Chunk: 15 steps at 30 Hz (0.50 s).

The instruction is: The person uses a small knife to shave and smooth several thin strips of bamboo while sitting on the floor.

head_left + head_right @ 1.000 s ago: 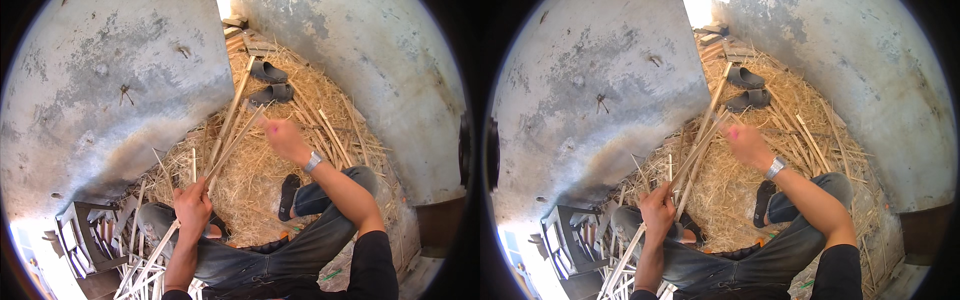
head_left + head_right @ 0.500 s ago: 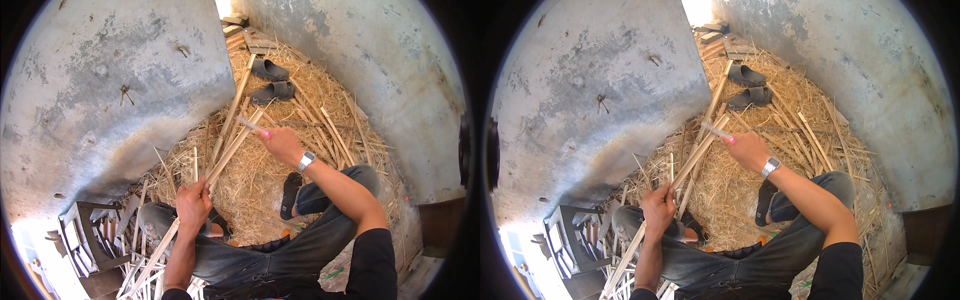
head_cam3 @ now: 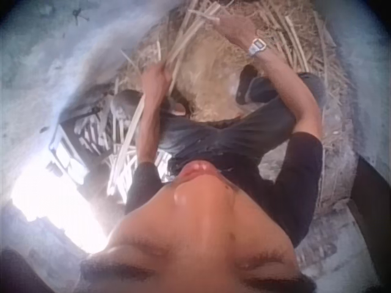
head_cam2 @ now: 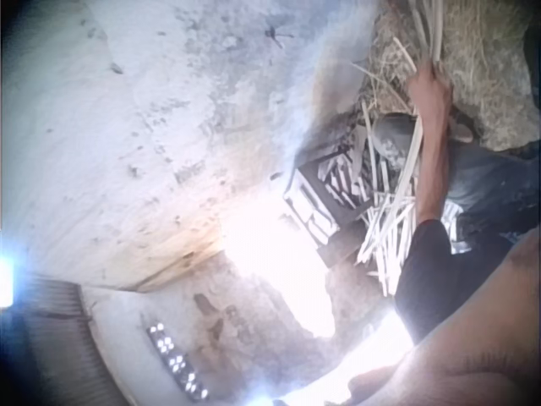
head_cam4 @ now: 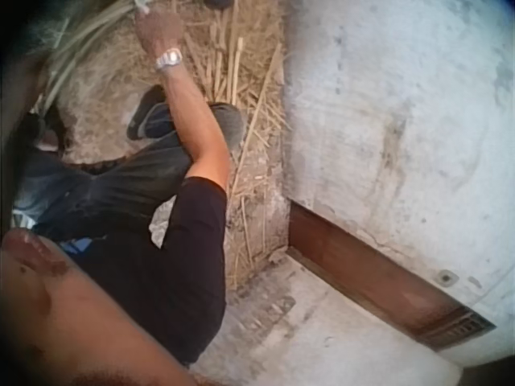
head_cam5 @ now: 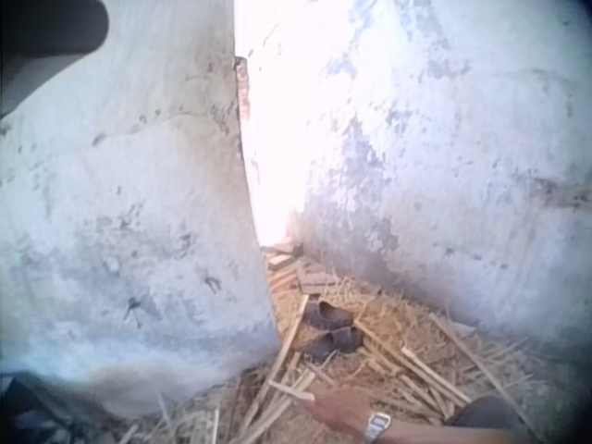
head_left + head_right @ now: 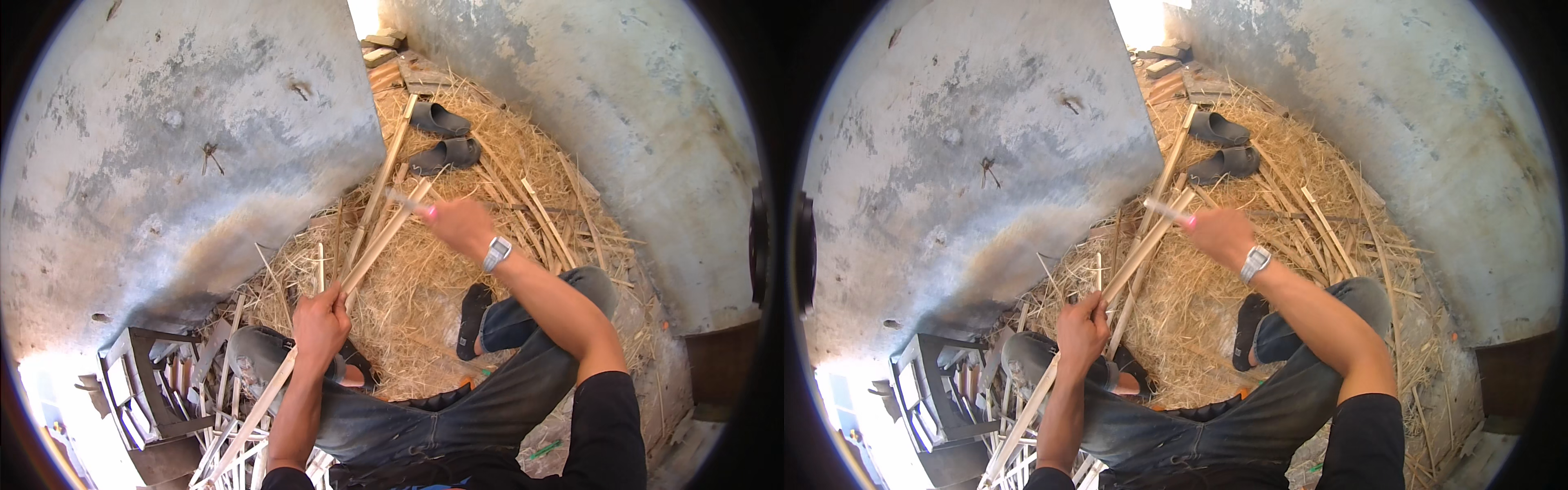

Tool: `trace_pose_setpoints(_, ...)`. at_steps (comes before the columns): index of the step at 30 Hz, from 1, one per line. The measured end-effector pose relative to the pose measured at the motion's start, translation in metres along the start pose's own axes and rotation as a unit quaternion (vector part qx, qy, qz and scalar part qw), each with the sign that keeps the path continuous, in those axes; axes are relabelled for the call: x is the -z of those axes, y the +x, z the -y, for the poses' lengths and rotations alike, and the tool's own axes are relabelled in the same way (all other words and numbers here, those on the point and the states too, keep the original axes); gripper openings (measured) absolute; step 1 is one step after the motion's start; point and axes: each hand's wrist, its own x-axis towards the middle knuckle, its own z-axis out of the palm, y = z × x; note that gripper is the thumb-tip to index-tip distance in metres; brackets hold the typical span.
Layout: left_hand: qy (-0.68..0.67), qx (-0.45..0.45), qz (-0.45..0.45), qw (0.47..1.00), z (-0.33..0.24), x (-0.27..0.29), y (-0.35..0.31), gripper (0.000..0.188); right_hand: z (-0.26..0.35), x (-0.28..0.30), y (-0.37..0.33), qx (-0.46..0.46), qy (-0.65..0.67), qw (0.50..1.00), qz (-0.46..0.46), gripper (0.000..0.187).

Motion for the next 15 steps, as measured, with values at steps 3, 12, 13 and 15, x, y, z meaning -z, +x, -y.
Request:
trace_pose_setpoints(3, 0.023, 0.023, 0.008, 0.999, 0.006, 0.002, -0.013, 0.017, 0.029, -0.02, -0.03, 0.087, 0.001, 0.996, 0.011, 0.068)
trace_pose_setpoints(12, 0.027, -0.025, -0.141, 0.989, 0.011, 0.008, -0.011, 0.01, -0.096, 0.014, 0.026, -0.088, 0.126, 0.969, -0.191, 0.074)
trace_pose_setpoints(13, 0.02, -0.039, -0.135, 0.99, 0.013, 0.007, -0.012, 0.012, -0.073, 0.017, 0.018, -0.07, 0.198, 0.961, -0.18, 0.076)
trace_pose_setpoints(15, 0.037, -0.05, -0.11, 0.992, 0.01, 0.002, -0.011, 0.016, -0.041, 0.015, 0.009, -0.046, 0.204, 0.964, -0.164, 0.076)
